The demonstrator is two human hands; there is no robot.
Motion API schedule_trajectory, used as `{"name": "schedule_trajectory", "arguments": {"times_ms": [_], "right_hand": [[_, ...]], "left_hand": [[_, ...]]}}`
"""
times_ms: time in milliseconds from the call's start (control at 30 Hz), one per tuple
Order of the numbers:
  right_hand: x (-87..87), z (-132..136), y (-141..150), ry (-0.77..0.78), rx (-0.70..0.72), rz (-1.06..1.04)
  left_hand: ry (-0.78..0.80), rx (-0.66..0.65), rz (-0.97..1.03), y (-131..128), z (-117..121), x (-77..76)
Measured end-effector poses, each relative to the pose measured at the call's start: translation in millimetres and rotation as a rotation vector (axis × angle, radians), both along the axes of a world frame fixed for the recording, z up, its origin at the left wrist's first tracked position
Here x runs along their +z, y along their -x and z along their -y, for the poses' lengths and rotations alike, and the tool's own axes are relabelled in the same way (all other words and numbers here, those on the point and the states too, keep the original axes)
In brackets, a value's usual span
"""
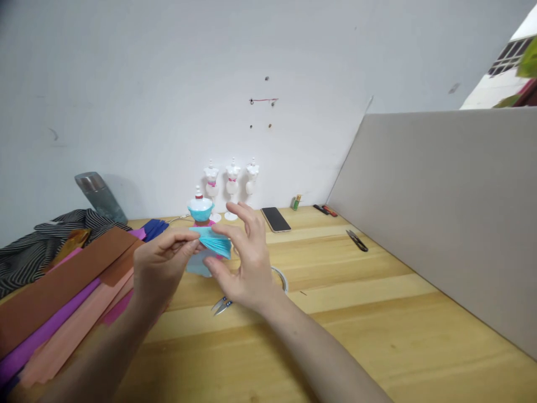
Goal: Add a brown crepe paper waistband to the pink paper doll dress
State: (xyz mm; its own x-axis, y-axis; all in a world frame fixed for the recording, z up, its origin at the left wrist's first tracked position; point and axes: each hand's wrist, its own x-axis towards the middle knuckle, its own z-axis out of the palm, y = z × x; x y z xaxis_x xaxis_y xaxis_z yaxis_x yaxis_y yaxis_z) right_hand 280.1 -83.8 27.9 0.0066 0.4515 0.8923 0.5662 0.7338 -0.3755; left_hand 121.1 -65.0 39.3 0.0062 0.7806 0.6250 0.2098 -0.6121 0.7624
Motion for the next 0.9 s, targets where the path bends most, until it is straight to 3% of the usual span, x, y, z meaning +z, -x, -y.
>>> {"name": "schedule_trajectory", "arguments": {"times_ms": [233,433,900], "right_hand": [[0.1,0.7,4.4,-0.010,-0.013,0.127],[2.4,2.5,2.4,0.012,0.027,0.078],[9.1,9.1,6.0,0.037,0.162,0.079]], "left_hand": [[-0.109,-0.034,-0.133,-1.9,5.7,5.2],[0.109,-0.284,-0.096,4.5,4.6,10.1],[0.525,-0.604,-0.083,26.9,-4.6,25.6]]}}
